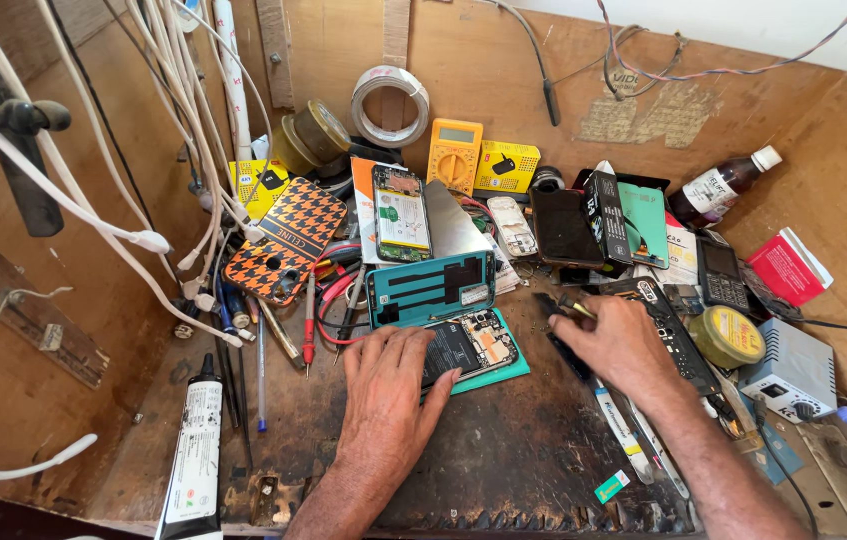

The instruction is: The person uses a small screwdriver to remove screws from a black electronic device, then uses a plastic pry tool to separate the casing. They lift the back cover, disconnect a ribbon cable, and place the cover aside. The person continues to manipulate internal components and connectors with their hands.

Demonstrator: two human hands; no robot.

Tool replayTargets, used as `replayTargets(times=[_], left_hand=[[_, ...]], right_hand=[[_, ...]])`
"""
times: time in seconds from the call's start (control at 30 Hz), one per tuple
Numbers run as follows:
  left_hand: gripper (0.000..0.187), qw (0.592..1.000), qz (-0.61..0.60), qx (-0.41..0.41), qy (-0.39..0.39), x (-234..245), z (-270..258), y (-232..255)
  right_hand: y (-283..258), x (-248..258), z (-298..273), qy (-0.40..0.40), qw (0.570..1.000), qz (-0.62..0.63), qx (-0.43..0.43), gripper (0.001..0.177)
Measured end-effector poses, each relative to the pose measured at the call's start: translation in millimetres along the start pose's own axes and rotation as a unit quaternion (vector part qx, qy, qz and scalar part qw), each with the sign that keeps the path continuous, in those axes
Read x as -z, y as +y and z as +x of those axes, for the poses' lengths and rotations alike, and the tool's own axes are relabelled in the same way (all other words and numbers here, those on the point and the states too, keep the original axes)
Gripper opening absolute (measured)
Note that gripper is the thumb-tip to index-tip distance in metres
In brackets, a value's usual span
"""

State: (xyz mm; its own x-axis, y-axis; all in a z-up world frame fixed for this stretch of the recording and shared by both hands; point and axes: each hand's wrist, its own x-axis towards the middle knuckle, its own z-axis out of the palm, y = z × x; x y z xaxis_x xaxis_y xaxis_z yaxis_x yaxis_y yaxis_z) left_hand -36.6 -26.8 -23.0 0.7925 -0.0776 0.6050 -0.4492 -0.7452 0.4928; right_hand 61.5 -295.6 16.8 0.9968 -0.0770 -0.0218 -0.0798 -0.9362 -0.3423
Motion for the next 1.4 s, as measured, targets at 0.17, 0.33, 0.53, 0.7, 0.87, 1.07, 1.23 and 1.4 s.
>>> replayTargets(times=[0.17, 0.33, 0.53, 0.7, 0.87, 1.07, 1.23, 1.4], left_hand=[[0.047, 1.000, 0.001, -0.001, 0.001, -2, -1, 0], [0.046, 1.000, 0.009, 0.003, -0.009, -3, -2, -1], [0.047, 1.000, 0.015, -0.010, -0.008, -3, -2, -1], [0.045, 1.000, -0.003, -0.008, -0.003, 0, 1, 5], [0.043, 0.999, -0.047, 0.000, -0.010, 4, 7, 15], [0.031, 0.978, -0.177, 0.103, -0.025, -15, 24, 39], [0.040, 0.857, -0.363, 0.352, -0.100, -56, 52, 51], [0.032, 0.785, -0.458, 0.406, -0.095, -90, 71, 46]], right_hand=[[8, 4, 7, 0.033, 0.997, -0.028, 0.067, 0.028], [19, 1, 8, 0.112, 0.985, -0.014, 0.128, 0.022], [33, 6, 11, 0.115, 0.990, 0.069, 0.049, 0.025], [45, -1, 12, 0.047, 0.947, 0.317, -0.035, 0.019], [53, -7, 8, -0.052, 0.889, 0.448, -0.085, 0.015], [40, -9, -4, -0.111, 0.831, 0.538, -0.087, 0.014], [31, -12, -11, -0.135, 0.796, 0.585, -0.073, 0.016], [24, -7, -19, -0.148, 0.804, 0.570, -0.084, 0.020]])
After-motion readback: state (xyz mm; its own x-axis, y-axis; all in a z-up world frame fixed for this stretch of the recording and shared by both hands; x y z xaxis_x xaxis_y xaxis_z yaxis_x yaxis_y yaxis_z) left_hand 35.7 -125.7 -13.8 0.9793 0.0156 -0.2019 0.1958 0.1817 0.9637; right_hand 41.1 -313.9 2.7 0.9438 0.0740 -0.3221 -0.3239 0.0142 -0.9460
